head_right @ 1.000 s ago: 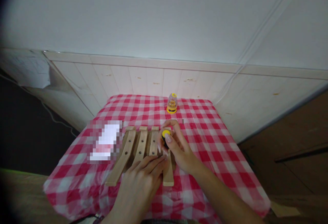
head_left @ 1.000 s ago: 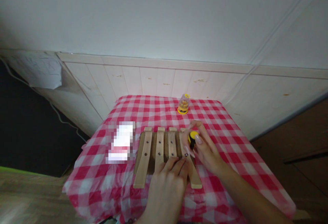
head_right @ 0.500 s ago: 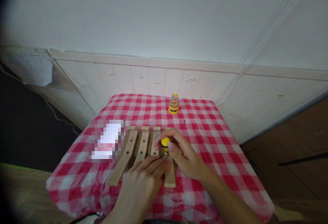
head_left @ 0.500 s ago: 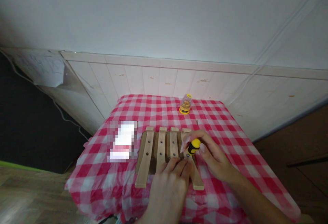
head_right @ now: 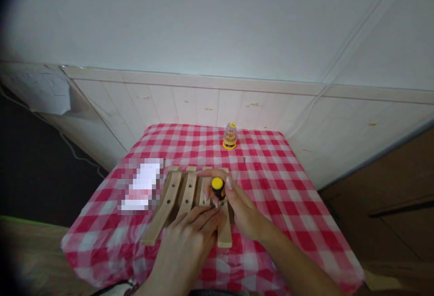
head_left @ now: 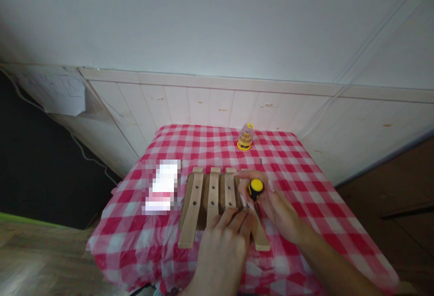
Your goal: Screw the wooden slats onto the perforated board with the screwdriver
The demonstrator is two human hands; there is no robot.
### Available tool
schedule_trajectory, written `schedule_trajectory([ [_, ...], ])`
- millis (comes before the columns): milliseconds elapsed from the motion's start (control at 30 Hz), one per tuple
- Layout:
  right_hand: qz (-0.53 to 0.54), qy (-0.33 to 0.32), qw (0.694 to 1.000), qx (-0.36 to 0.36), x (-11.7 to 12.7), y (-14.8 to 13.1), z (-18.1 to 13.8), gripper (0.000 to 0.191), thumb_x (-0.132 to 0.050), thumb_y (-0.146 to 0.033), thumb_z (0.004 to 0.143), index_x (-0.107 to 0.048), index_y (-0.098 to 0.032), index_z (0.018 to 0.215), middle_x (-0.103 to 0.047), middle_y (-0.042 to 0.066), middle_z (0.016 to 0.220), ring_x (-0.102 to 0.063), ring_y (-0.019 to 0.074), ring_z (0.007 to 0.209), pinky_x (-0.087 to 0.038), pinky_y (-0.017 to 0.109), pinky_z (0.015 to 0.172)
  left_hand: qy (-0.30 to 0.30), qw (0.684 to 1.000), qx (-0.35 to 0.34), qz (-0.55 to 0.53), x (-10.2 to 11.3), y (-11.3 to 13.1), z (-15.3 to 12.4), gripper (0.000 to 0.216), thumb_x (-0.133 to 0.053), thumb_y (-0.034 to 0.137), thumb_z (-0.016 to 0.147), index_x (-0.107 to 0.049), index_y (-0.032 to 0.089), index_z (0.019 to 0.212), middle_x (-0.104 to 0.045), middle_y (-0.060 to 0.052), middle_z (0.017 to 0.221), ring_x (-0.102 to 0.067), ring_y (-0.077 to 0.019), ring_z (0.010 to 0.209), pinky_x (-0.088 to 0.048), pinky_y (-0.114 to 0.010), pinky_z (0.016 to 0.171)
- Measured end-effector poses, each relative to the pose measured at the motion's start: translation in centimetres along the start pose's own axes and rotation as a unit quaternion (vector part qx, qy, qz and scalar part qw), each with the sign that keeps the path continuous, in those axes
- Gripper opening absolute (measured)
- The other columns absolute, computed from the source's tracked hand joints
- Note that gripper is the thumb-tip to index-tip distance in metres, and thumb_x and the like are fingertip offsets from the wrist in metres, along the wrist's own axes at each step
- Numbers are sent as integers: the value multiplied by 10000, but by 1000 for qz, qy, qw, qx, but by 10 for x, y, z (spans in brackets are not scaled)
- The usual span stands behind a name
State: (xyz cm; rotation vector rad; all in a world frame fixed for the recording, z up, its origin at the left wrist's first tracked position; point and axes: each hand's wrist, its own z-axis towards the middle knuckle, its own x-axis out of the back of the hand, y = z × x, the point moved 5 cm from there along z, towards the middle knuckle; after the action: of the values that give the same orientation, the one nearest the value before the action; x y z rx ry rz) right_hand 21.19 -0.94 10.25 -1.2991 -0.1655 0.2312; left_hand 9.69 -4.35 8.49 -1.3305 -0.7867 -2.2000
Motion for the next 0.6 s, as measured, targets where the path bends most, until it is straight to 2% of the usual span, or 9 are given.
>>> schedule_trajectory([
  [200,-59,-46,996,48,-6,-20,3,348,-411,-549,1060,-596,-255,1042,-591,36,869,-555,183,773,-480,324,711,-3,1000,2,3,0,0,-1,256,-728,40,892,-765,167,1112,-811,-23,1071,-752,-216,946,-637,-319,775],
  [400,-13,-69,993,98,-6,-14,3,133,-461,-428,1076,-418,-303,1067,-600,2,906,-552,148,702,-486,304,677,-9,1000,14,1,-1,-1,1,221,-712,47,904,-771,176,1073,-811,-31,1023,-752,-232,957,-626,-314,752],
  [500,-31,-44,993,102,-6,-10,3,170,-496,-455,1056,-416,-304,1050,-536,-21,843,-483,135,613,-430,271,576,-18,1000,14,9,-2,0,1,191,-702,42,903,-773,186,1006,-808,-20,971,-751,-227,931,-623,-314,744],
  [600,-63,-18,993,93,-7,-5,5,344,-493,-617,1004,-518,-274,993,-481,-17,774,-419,150,602,-389,284,552,-23,1000,7,12,-2,0,1,208,-676,46,924,-773,190,1038,-807,-30,1014,-746,-221,973,-624,-312,765],
])
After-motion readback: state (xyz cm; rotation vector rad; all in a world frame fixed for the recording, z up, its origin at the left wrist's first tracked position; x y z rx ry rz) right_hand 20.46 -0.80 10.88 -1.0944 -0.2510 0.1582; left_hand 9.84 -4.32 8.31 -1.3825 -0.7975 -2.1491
